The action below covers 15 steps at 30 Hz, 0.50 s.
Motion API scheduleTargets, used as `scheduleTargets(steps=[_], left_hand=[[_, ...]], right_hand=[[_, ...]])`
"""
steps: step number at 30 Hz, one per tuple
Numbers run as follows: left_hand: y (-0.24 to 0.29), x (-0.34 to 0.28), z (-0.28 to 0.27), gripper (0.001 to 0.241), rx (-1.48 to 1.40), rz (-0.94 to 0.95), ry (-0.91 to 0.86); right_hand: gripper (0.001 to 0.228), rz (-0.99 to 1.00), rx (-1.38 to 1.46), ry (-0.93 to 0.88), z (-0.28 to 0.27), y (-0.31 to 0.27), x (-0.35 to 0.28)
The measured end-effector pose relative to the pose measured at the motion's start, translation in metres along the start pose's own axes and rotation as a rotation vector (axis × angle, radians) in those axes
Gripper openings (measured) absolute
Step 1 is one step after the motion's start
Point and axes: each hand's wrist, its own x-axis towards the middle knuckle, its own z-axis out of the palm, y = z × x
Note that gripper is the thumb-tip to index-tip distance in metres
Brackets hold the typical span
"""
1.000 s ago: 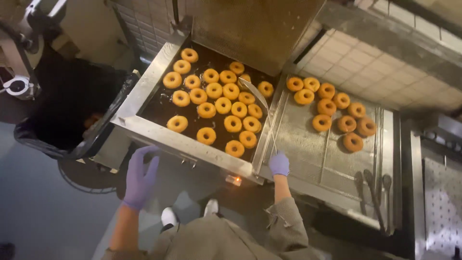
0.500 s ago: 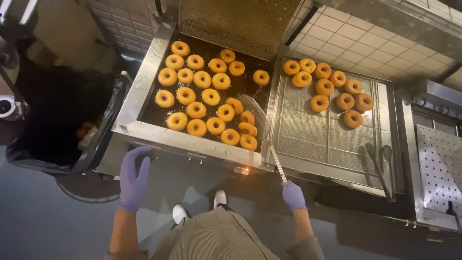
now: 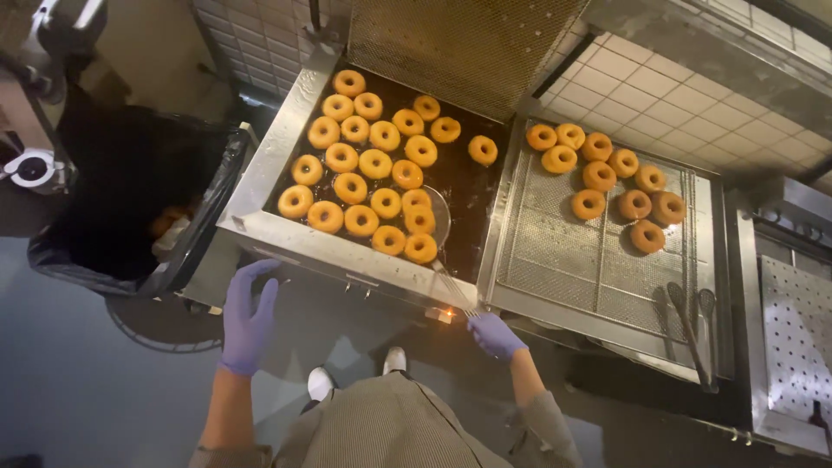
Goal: Deep frying donuts in a commercial kitchen using tongs and a skimmer.
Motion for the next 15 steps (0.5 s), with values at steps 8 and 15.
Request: scheduleTargets(steps=[8, 15], left_hand=[[0.010, -0.006, -0.005, 0.025, 0.052, -0.011, 0.066], [0.000, -0.003, -0.011, 0.026, 0.057, 0.048, 0.046]], right_hand=[[0.020, 1.054, 1.268, -0.333, -0.028, -0.049, 0.089], [0.020, 1.031, 1.312, -0.294, -0.018, -0.065, 0.105]])
